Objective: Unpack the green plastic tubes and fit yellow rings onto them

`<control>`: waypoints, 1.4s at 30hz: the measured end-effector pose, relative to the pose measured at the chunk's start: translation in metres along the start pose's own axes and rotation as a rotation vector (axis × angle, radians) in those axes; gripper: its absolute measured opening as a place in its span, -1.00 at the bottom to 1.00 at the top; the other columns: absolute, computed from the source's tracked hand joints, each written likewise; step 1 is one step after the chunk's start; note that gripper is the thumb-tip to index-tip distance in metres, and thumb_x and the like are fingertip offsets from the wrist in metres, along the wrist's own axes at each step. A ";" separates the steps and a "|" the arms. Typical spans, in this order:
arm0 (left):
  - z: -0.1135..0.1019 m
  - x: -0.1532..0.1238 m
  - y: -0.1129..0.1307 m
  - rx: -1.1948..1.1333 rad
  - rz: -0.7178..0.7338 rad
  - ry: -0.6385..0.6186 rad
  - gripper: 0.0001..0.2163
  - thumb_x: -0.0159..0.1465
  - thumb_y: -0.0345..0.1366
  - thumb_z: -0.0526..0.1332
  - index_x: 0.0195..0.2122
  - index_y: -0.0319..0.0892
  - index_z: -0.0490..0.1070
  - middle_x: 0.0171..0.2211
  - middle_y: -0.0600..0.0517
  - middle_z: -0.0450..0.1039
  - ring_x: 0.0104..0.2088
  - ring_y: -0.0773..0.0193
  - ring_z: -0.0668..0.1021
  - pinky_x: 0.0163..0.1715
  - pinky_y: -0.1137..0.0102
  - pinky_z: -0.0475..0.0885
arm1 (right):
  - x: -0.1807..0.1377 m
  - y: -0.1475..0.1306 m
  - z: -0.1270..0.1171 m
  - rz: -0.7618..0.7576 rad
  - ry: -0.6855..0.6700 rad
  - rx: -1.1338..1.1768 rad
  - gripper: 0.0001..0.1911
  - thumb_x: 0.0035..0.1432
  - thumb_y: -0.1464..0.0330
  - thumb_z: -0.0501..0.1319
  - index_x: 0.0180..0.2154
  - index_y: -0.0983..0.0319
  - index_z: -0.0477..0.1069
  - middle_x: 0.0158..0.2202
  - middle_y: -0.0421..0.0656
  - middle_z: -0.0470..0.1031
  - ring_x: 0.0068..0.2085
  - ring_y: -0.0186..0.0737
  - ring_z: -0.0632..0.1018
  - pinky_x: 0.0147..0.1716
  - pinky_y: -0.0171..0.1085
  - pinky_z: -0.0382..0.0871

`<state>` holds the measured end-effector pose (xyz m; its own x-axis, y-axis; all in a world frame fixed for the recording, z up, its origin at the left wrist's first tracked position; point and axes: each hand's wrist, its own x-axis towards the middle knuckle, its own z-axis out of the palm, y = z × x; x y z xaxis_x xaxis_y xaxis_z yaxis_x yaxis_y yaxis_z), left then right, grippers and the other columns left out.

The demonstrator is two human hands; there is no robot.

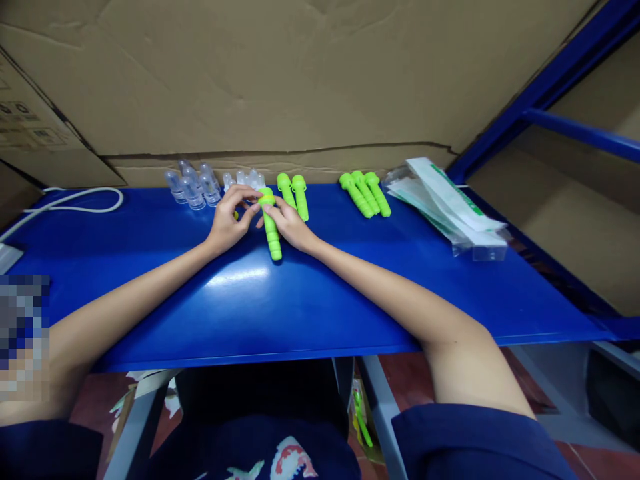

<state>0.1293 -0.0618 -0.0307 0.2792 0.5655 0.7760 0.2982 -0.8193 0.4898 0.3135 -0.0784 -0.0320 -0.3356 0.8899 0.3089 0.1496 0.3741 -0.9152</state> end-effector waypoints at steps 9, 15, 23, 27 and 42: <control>0.004 -0.001 -0.004 -0.118 -0.092 0.002 -0.74 0.40 -0.04 0.29 -0.13 -0.15 0.47 -0.15 -0.04 0.52 -0.22 0.33 0.61 -0.25 0.45 0.52 | 0.000 -0.004 0.000 0.070 -0.034 0.079 -0.30 0.24 -0.35 0.06 -0.10 0.16 0.31 -0.34 -0.11 0.60 -0.49 -0.19 0.50 -0.45 -0.16 0.48; 0.004 0.000 -0.002 -0.140 -0.113 -0.007 -0.74 0.38 -0.05 0.30 -0.15 -0.15 0.46 -0.18 -0.05 0.55 -0.20 0.30 0.61 -0.24 0.44 0.52 | 0.000 -0.004 0.002 0.082 -0.037 0.090 -0.29 0.26 -0.32 0.08 -0.05 0.19 0.31 -0.35 -0.10 0.59 -0.52 -0.21 0.50 -0.51 -0.20 0.44; 0.004 0.000 -0.002 -0.141 -0.126 -0.015 -0.73 0.37 -0.03 0.33 -0.16 -0.14 0.46 -0.21 -0.03 0.57 -0.25 0.31 0.61 -0.25 0.42 0.51 | 0.000 -0.003 0.001 0.086 -0.046 0.091 -0.32 0.26 -0.31 0.10 -0.12 0.18 0.29 -0.38 -0.12 0.55 -0.53 -0.23 0.48 -0.51 -0.20 0.43; 0.003 0.000 0.000 -0.122 -0.126 -0.019 -0.72 0.37 -0.02 0.33 -0.16 -0.14 0.45 -0.22 -0.02 0.57 -0.30 0.34 0.61 -0.32 0.44 0.48 | 0.000 -0.003 0.002 0.076 -0.041 0.116 -0.37 0.27 -0.27 0.13 -0.13 0.18 0.29 -0.40 -0.14 0.55 -0.56 -0.25 0.47 -0.54 -0.22 0.41; -0.013 0.014 0.021 0.354 0.018 -0.199 -0.82 0.44 -0.23 0.14 -0.11 -0.17 0.49 -0.23 -0.06 0.60 -0.24 0.18 0.62 -0.21 0.32 0.47 | 0.002 0.001 0.003 0.093 -0.011 0.151 -0.53 0.39 -0.09 0.18 -0.11 0.19 0.29 -0.42 -0.21 0.58 -0.58 -0.34 0.48 -0.56 -0.32 0.41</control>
<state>0.1271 -0.0724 -0.0043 0.4479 0.5875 0.6740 0.5778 -0.7655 0.2832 0.3100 -0.0767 -0.0326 -0.3371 0.9157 0.2187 0.0390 0.2457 -0.9686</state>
